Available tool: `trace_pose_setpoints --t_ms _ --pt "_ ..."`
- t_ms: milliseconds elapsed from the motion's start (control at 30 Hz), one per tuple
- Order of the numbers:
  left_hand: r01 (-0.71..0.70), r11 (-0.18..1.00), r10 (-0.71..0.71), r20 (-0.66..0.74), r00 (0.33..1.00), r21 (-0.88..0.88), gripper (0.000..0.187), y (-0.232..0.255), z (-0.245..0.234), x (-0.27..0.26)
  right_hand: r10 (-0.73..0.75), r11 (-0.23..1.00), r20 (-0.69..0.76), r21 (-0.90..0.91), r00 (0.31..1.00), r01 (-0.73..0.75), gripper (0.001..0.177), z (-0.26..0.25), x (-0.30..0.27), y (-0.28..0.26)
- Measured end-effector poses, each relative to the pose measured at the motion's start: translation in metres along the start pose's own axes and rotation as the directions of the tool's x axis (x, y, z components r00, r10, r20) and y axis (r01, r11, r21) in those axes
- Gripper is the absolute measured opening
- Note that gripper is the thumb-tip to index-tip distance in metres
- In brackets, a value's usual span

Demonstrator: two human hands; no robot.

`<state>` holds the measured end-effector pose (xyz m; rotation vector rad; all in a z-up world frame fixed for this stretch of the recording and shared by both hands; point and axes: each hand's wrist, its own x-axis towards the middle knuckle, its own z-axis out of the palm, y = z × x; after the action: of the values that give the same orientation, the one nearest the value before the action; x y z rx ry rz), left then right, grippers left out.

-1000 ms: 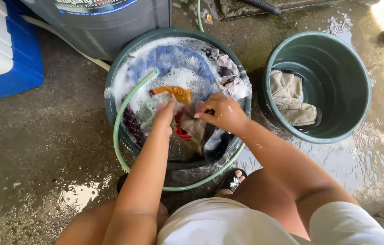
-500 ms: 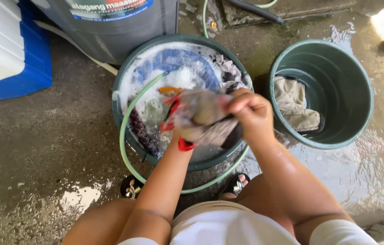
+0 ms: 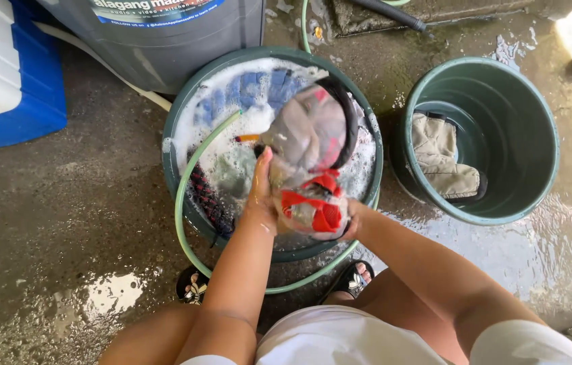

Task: Hand-washing laundry in a basin and then using a portable spinner machine.

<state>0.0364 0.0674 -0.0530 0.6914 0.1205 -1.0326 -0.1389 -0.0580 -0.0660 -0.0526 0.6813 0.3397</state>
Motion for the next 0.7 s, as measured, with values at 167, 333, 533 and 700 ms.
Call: trace_pose_setpoints --t_ms 167,333,533,700 --pt "-0.01 1.0 0.011 -0.02 1.0 0.025 0.085 0.018 0.018 -0.009 0.181 0.983 0.125 -0.024 0.976 -0.18 0.05 0.017 0.009 0.006" --pt "-0.053 0.997 0.045 -0.148 0.988 -0.05 0.088 0.049 0.032 -0.015 -0.594 0.502 0.184 -0.676 0.783 0.54 0.081 -0.065 0.027 0.002" --pt "-0.128 0.957 0.082 -0.179 0.98 -0.261 0.075 0.026 -0.016 0.02 -0.201 -0.948 0.95 -0.25 0.238 0.198 0.133 0.012 -0.023 -0.009" --pt "-0.065 0.912 0.025 -0.103 0.994 -0.404 0.069 -0.008 -0.055 0.057 -0.293 -0.9 0.955 -0.262 -0.039 0.349 0.118 0.019 0.004 -0.002"
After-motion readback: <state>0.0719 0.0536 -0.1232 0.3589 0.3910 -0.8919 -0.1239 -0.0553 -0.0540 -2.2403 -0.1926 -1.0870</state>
